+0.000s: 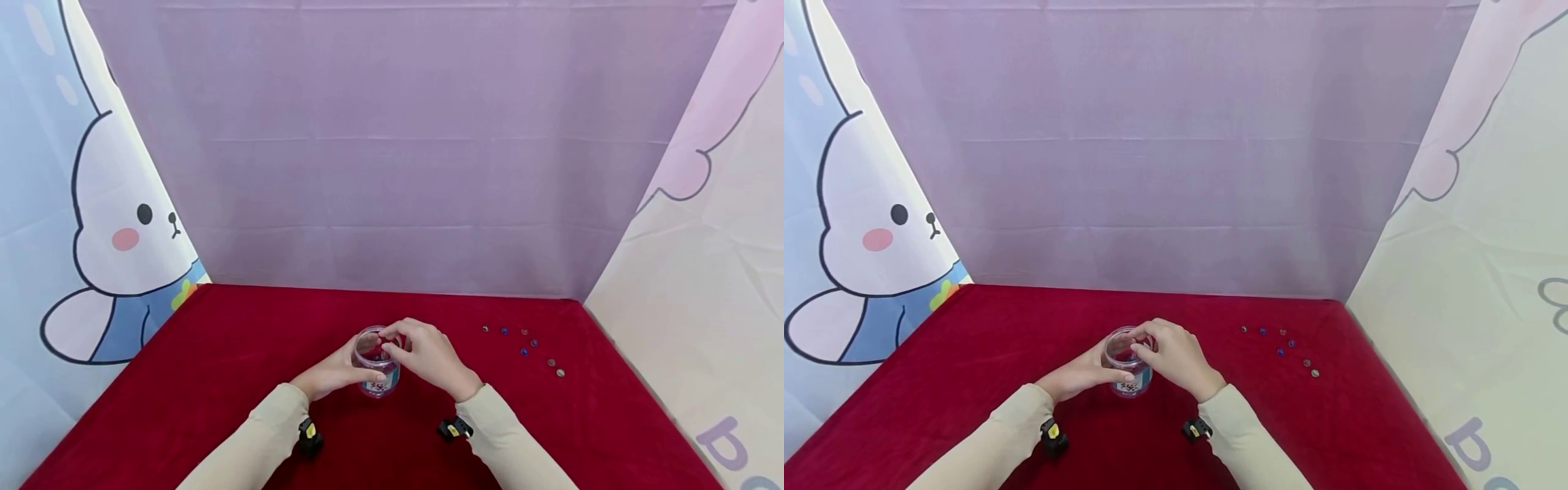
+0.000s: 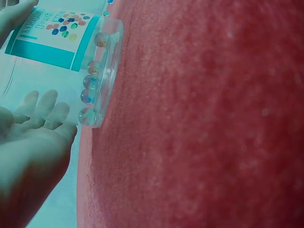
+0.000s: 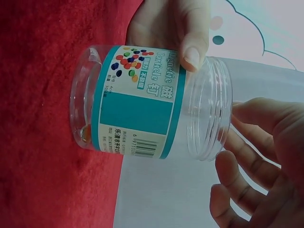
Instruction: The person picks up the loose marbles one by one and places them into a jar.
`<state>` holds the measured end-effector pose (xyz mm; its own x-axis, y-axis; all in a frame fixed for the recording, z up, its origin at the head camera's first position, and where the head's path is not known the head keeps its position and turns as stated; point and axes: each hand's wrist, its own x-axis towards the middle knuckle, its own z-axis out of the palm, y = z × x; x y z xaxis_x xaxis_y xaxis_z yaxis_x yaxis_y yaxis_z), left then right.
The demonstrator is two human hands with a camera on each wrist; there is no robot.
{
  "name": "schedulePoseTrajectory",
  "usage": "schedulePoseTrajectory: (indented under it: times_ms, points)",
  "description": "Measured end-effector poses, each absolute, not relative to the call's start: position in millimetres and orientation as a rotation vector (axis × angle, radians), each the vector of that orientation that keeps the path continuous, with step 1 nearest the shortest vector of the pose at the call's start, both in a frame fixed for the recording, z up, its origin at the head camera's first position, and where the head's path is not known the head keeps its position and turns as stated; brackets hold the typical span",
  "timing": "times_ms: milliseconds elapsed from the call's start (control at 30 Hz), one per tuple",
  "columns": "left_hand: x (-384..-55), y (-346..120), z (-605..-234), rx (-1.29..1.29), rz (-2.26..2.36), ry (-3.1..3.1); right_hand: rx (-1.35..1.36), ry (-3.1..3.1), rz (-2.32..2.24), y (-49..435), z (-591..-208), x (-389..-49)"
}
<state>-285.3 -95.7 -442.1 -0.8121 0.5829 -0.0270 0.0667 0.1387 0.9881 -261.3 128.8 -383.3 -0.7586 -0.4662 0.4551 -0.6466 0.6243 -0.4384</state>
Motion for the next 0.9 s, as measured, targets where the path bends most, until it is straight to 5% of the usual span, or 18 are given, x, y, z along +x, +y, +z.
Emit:
schedulePoseTrajectory:
  times_ms: [900]
  points:
    - [-286.1, -96.9, -444.2, 0.635, 1.702, 2.051, 0.847, -2.537, 0.862, 144.2, -382.7, -256.8]
